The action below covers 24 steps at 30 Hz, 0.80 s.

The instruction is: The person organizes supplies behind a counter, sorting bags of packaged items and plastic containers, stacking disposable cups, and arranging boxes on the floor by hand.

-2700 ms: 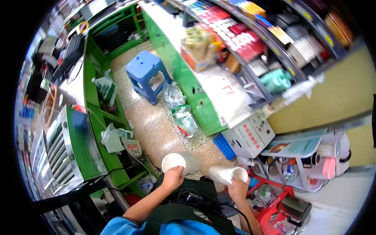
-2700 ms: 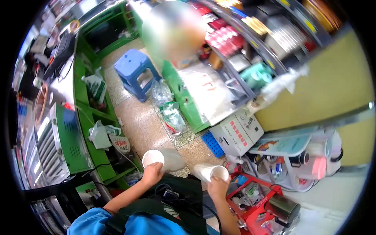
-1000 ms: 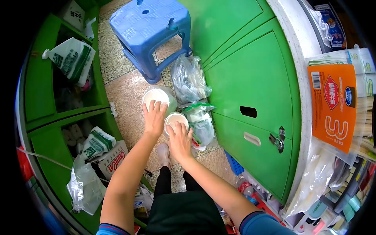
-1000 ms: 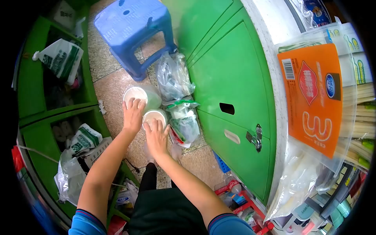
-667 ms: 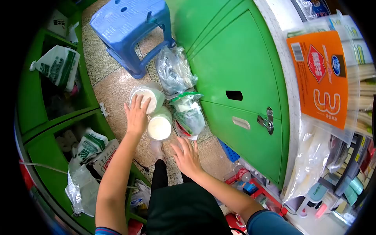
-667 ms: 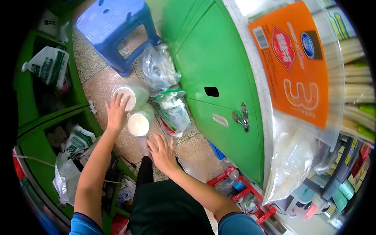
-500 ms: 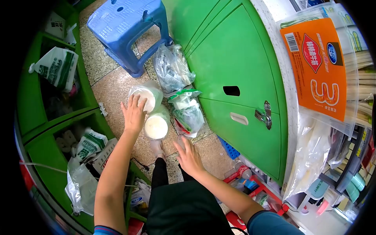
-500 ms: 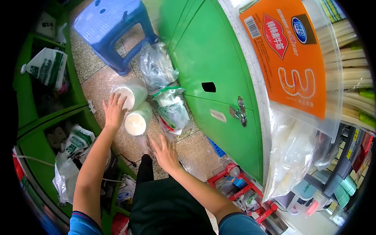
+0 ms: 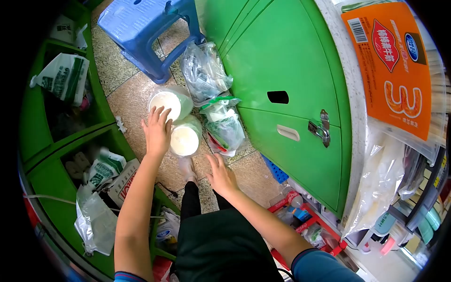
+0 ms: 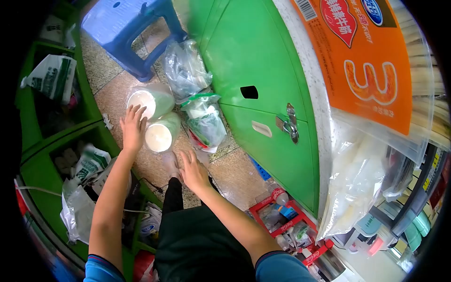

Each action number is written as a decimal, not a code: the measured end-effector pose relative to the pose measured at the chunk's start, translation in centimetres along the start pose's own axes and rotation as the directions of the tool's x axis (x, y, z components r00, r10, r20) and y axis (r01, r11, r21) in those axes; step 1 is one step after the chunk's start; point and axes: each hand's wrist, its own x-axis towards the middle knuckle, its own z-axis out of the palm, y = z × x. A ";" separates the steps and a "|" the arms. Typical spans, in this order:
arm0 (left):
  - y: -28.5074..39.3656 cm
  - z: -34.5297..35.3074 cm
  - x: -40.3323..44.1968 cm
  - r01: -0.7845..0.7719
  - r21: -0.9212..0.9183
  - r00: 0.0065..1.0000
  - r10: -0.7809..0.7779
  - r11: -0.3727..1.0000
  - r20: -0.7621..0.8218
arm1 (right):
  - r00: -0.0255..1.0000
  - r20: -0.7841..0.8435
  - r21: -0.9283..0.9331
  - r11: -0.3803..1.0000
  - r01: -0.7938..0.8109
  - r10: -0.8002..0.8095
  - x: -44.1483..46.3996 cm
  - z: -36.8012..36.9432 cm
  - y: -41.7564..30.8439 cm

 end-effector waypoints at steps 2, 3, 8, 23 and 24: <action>0.2 -0.1 0.1 0.043 -0.072 0.999 -0.046 0.996 -0.028 | 0.999 0.040 0.077 0.997 -0.017 0.014 -0.4 -0.3 0.8; 0.3 -0.2 0.0 0.043 -0.073 0.999 -0.045 0.996 -0.026 | 0.999 0.040 0.076 0.997 -0.020 0.017 -0.5 -0.2 1.2; 0.7 -1.7 -2.1 0.051 -0.223 0.980 -0.092 0.974 -0.179 | 0.999 -0.019 0.159 0.987 -0.028 0.031 -1.0 -1.0 1.5; 7.5 2.3 -38.3 0.527 0.405 0.246 -0.591 0.747 0.769 | 0.823 0.390 -0.331 0.897 -0.293 0.413 -25.7 4.8 13.4; 8.6 1.7 -37.5 0.486 0.463 0.247 -0.625 0.741 0.741 | 0.798 0.430 -0.317 0.898 -0.304 0.422 -25.8 4.6 13.7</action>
